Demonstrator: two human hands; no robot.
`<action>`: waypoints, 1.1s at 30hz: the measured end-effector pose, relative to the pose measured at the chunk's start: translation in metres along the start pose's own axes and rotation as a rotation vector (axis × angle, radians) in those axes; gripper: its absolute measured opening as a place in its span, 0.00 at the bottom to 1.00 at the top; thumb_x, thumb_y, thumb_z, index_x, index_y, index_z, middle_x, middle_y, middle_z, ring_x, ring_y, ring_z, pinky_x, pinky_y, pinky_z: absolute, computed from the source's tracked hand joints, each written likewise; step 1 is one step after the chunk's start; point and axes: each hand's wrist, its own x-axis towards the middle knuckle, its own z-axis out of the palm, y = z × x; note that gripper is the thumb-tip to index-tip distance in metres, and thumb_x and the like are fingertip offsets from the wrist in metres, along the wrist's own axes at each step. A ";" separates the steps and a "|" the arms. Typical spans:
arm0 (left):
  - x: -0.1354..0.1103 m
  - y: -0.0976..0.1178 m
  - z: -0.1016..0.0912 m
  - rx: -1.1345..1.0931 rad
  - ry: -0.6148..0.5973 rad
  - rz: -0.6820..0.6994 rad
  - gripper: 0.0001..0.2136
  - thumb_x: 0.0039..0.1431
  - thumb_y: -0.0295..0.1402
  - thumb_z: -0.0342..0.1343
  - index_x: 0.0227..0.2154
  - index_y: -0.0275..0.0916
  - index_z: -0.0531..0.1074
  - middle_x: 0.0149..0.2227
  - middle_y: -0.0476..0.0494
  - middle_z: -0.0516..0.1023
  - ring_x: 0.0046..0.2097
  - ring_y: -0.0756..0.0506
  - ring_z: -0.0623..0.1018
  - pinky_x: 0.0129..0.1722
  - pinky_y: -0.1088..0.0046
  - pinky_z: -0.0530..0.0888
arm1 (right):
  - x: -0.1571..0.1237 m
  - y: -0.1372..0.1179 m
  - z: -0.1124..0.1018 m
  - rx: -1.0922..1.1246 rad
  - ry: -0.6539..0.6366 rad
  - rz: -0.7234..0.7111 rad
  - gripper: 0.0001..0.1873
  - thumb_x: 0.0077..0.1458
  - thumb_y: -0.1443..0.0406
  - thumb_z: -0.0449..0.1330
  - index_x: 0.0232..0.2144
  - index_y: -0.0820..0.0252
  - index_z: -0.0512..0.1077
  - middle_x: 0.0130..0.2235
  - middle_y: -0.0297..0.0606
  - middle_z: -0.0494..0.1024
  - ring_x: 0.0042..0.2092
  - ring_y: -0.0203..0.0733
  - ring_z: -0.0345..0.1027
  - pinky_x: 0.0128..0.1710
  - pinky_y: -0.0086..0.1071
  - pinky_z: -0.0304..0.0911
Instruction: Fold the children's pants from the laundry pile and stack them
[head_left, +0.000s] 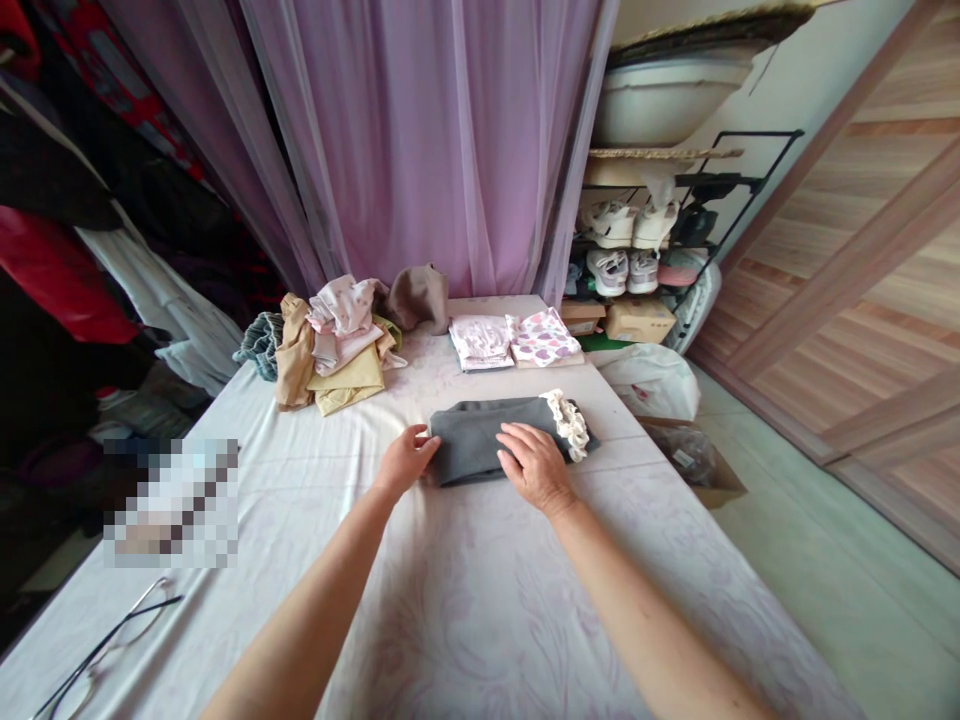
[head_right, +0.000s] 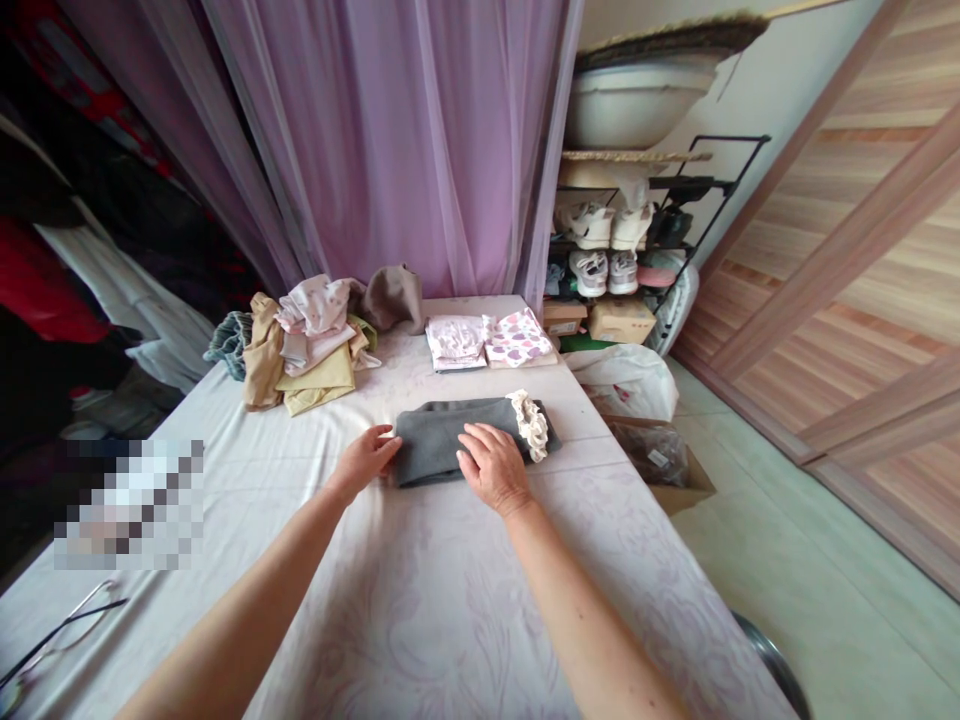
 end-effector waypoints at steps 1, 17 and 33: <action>-0.001 0.005 -0.001 -0.014 -0.043 -0.035 0.20 0.58 0.42 0.57 0.51 0.39 0.68 0.43 0.41 0.80 0.34 0.47 0.79 0.27 0.75 0.74 | -0.002 -0.006 0.000 0.023 -0.003 -0.030 0.18 0.63 0.61 0.51 0.48 0.58 0.76 0.53 0.43 0.76 0.56 0.46 0.66 0.57 0.41 0.60; -0.002 0.025 0.028 -0.452 -0.073 -0.256 0.14 0.56 0.43 0.57 0.40 0.38 0.68 0.28 0.50 0.75 0.26 0.51 0.75 0.23 0.78 0.70 | -0.003 -0.019 0.007 0.046 -0.098 -0.067 0.19 0.61 0.64 0.55 0.54 0.53 0.71 0.56 0.41 0.75 0.56 0.45 0.67 0.55 0.40 0.61; -0.005 0.025 0.025 -0.592 -0.103 -0.254 0.13 0.56 0.39 0.59 0.39 0.38 0.69 0.26 0.53 0.72 0.24 0.53 0.72 0.21 0.81 0.68 | -0.011 -0.023 0.001 0.074 -0.036 -0.033 0.23 0.55 0.69 0.54 0.53 0.58 0.71 0.57 0.43 0.73 0.58 0.47 0.64 0.59 0.42 0.55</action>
